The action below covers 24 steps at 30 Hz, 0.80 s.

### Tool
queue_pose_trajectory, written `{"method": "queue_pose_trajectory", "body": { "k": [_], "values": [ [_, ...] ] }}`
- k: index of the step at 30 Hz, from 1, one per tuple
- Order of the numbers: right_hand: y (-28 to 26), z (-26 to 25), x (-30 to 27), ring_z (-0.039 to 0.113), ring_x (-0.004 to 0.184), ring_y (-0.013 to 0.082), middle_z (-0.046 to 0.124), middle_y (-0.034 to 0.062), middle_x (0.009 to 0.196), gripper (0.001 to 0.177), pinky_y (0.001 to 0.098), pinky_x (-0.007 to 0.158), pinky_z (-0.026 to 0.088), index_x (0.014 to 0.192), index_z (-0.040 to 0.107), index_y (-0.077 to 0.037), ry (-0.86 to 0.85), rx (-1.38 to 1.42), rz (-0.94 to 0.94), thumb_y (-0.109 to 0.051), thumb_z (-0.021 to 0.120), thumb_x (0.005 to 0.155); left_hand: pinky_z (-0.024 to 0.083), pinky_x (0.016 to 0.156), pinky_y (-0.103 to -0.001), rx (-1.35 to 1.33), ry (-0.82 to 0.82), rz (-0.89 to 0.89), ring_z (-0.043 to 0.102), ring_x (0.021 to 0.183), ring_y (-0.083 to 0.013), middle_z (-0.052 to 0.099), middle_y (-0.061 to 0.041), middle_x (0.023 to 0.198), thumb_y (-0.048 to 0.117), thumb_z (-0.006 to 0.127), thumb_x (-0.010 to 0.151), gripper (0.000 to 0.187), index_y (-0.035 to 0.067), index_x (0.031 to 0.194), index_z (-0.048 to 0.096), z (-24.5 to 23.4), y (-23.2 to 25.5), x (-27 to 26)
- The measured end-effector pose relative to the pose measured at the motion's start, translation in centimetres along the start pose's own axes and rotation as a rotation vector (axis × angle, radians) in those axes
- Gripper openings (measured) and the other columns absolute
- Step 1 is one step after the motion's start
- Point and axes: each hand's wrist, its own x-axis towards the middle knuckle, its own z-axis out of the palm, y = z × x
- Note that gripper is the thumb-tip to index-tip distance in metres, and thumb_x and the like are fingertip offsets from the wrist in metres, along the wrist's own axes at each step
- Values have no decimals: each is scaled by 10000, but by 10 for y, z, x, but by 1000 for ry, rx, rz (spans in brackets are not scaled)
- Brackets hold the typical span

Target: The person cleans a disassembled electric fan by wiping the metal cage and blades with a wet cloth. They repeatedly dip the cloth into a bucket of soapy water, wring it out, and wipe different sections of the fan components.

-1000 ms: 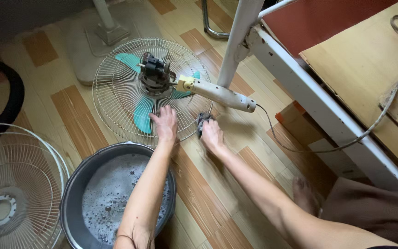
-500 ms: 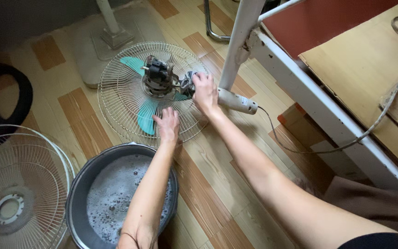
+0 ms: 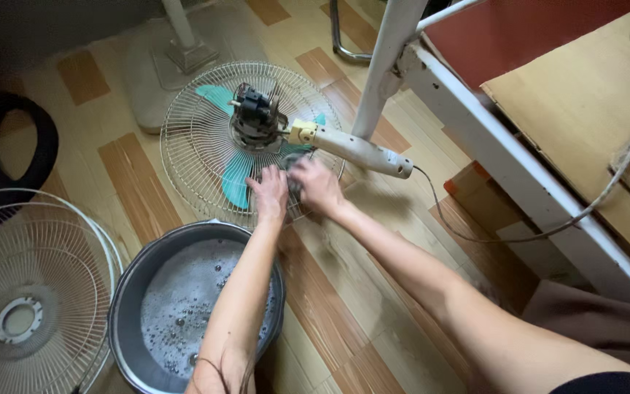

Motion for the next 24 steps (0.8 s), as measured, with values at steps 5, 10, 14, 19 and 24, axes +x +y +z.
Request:
{"method": "queue_pose_trajectory", "body": {
  "k": [5, 10, 14, 19, 24],
  "values": [
    [15, -2, -41, 623, 1094, 332, 651, 133, 1277, 550, 429, 888, 580, 1216, 703, -164, 74, 19, -127, 29, 675, 702, 442, 1027, -638, -110, -1, 25, 513, 1222, -253, 548, -53, 1257, 222, 636, 933, 341, 158, 1266, 596, -3, -13, -12],
    [87, 21, -73, 637, 1133, 405, 660, 216, 1259, 501, 462, 938, 558, 1166, 712, -79, 197, -42, 239, 71, 647, 693, 437, 998, -633, -87, 33, 1, 523, 1186, -240, 548, -46, 1253, 223, 636, 848, 414, 163, 1254, 589, -4, -6, -11],
    [119, 51, -66, 653, 1124, 399, 684, 208, 1188, 343, 462, 993, 544, 1128, 732, -54, 244, 80, 470, 11, 617, 812, 435, 1005, -653, -100, 75, -26, 521, 1210, -242, 550, -51, 1239, 228, 614, 912, 302, 165, 1207, 605, 2, -7, -8],
    [86, 53, -46, 655, 1024, 400, 648, 256, 1109, 301, 475, 904, 526, 1159, 636, 32, 119, 274, 781, -111, 629, 895, 435, 1014, -649, -91, 25, 2, 520, 1184, -248, 543, -51, 1183, 219, 617, 931, 312, 160, 1238, 606, 3, -5, -11],
    [-5, 28, -80, 617, 1051, 406, 553, 237, 1211, 425, 457, 920, 526, 1162, 634, 33, 243, 290, 321, 34, 557, 744, 433, 1007, -661, -59, 30, 0, 514, 1206, -238, 539, -49, 1189, 229, 617, 917, 321, 161, 1230, 596, 0, -3, -9]
  ]
}}
